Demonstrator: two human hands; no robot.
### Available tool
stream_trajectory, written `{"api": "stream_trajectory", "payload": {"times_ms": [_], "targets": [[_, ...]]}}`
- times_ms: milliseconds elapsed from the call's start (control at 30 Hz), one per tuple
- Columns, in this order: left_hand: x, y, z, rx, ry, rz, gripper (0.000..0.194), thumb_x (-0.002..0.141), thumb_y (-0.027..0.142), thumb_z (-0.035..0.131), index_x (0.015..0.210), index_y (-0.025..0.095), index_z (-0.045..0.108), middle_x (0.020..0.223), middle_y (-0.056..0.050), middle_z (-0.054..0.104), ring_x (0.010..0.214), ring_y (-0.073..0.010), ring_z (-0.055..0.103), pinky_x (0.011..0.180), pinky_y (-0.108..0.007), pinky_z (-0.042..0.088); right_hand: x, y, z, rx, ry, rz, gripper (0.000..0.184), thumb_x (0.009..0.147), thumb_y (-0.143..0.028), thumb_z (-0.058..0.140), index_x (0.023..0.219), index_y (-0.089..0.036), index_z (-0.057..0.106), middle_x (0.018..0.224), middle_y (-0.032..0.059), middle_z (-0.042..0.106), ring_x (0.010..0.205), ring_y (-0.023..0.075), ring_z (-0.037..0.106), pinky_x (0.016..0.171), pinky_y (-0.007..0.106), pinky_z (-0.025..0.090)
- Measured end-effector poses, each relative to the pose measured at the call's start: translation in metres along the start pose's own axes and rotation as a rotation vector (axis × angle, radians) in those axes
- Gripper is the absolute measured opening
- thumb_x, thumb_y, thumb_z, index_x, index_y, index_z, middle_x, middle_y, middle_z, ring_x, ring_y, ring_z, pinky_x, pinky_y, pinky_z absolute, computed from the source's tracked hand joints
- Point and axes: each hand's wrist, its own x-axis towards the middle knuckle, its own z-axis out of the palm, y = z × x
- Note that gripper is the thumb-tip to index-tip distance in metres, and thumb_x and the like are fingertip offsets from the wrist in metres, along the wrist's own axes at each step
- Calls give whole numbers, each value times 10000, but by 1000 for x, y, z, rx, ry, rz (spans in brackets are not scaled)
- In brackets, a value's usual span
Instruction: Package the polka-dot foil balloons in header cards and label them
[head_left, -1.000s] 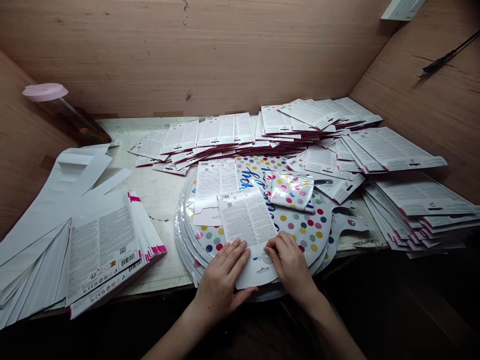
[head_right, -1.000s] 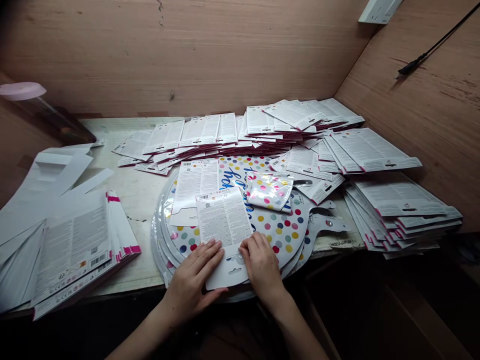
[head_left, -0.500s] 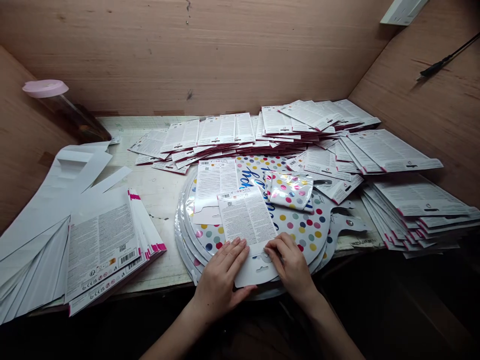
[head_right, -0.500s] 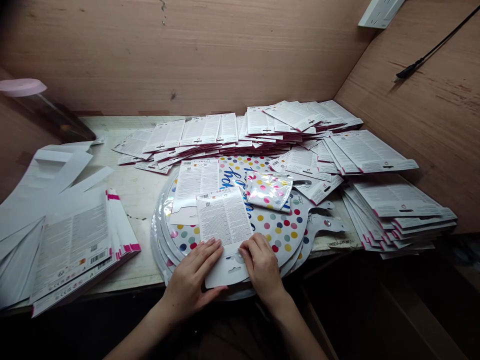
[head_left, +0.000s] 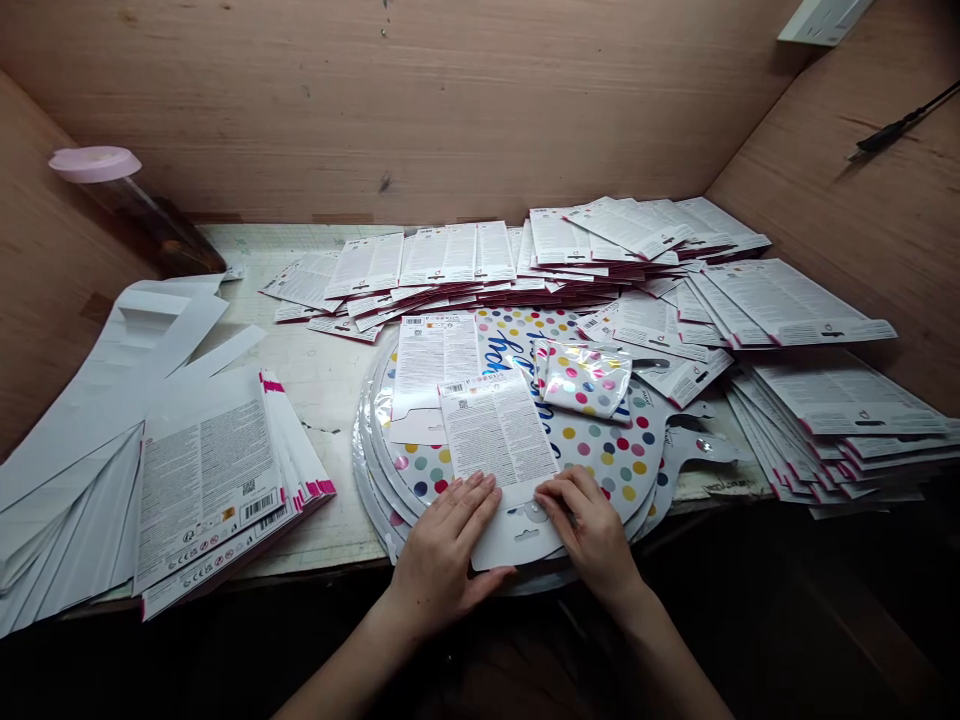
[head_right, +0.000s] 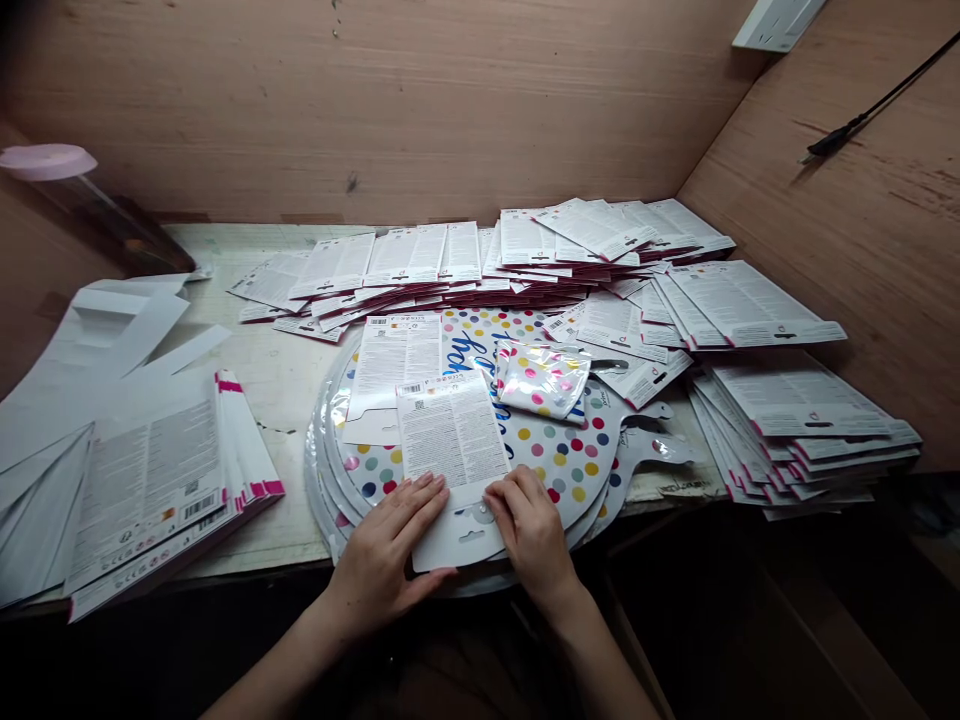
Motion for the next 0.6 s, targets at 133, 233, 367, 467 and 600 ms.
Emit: {"api": "stream_trajectory", "payload": {"times_ms": [133,233,367,467,600], "targets": [[0,0,0,-3,-5,-10,713,866,471,620,1437,100,408,1423,-177,516,1348,-327,456,1102,-495,426,1,-2,1,-19,-11,11,160,959,-172,477,860,-206,599,823,43,550,807,190,546,729,330,490],[0,0,0,5,-15,-13,708,863,461,626,1430,94,416,1430,-177,509,1350,-330,452,1102,-493,425,2,0,3,-91,-25,1,171,962,-162,461,836,-200,570,814,46,541,789,191,526,718,328,473],[0,0,0,10,-12,-14,701,867,469,616,1424,89,420,1425,-177,515,1347,-328,456,1101,-496,426,6,3,9,-272,-43,-50,190,968,-178,444,804,-191,538,804,61,537,770,206,500,686,335,452],[0,1,0,6,-5,-13,702,863,468,622,1423,95,422,1419,-178,521,1343,-327,462,1097,-494,430,3,-2,7,-318,-68,-75,200,967,-180,426,794,-192,526,799,63,529,753,207,498,669,331,447],[1,1,-1,-12,0,-15,712,862,468,621,1430,94,410,1405,-182,534,1336,-325,471,1086,-488,445,-17,-27,-17,-175,-265,-122,167,963,-160,425,841,-197,533,824,51,549,757,187,523,677,310,455]]}}
